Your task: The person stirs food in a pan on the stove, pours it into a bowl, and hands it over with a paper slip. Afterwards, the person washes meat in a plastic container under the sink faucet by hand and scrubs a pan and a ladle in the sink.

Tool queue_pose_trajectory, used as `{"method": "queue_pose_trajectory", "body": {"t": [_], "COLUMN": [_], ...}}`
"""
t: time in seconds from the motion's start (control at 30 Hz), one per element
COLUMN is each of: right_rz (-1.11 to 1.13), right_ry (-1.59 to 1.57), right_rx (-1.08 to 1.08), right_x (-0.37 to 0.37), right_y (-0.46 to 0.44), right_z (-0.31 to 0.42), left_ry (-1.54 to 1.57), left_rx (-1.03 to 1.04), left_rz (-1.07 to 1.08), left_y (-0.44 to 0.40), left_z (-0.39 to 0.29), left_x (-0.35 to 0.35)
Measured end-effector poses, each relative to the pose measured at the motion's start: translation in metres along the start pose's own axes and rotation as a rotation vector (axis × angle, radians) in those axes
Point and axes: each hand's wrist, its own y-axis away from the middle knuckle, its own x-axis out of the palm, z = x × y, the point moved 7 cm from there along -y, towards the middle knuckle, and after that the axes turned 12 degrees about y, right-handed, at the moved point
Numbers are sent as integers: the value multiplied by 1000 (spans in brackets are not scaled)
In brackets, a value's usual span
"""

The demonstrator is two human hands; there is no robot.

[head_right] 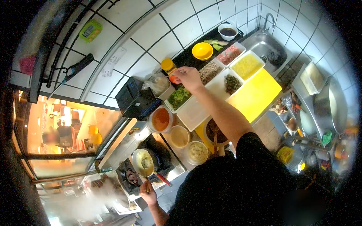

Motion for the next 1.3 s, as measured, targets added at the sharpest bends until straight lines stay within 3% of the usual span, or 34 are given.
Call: {"method": "queue_pose_trajectory", "body": {"t": [0.17, 0.27, 0.4, 0.47, 0.53, 0.67, 0.77, 0.83, 0.9, 1.0, 1.13, 1.3], "right_rz": [-4, -8, 37, 102, 223, 351, 560, 628, 727, 601, 631, 447], "right_ry": [-94, -33, 51, 59, -7, 178, 58, 203, 338, 580, 498, 424], "right_rx": [23, -23, -6, -63, -88, -99, -163, -464, -497, -881, -768, -708], "right_x": [-11, -19, -13, 0, 24, 100, 173, 221, 265, 284, 274, 213], "right_y": [17, 35, 71, 87, 108, 170, 218, 247, 271, 297, 303, 280], "right_z": [27, 56, 85, 91, 89, 85, 69, 46, -2, -21, -13, 42], "left_ry": [0, -23, 29, 74, 95, 85, 110, 110, 122, 140, 149, 105], "left_rx": [-16, 47, -85, -50, -78, -55, -89, -100, -102, -109, -111, -45], "left_rz": [-35, -46, 16, -55, -63, -158, -177, -196, -214, -233, -213, -158], "left_y": [1, -1, 2, 6, 14, 30, 44, 53, 62, 69, 73, 66], "left_z": [-3, -9, -3, -5, 10, 17, 21, 25, 28, 29, 32, 30], "left_x": [-3, -6, -10, -14, -14, -17, -20, -22, -24, -28, -32, -32]}}
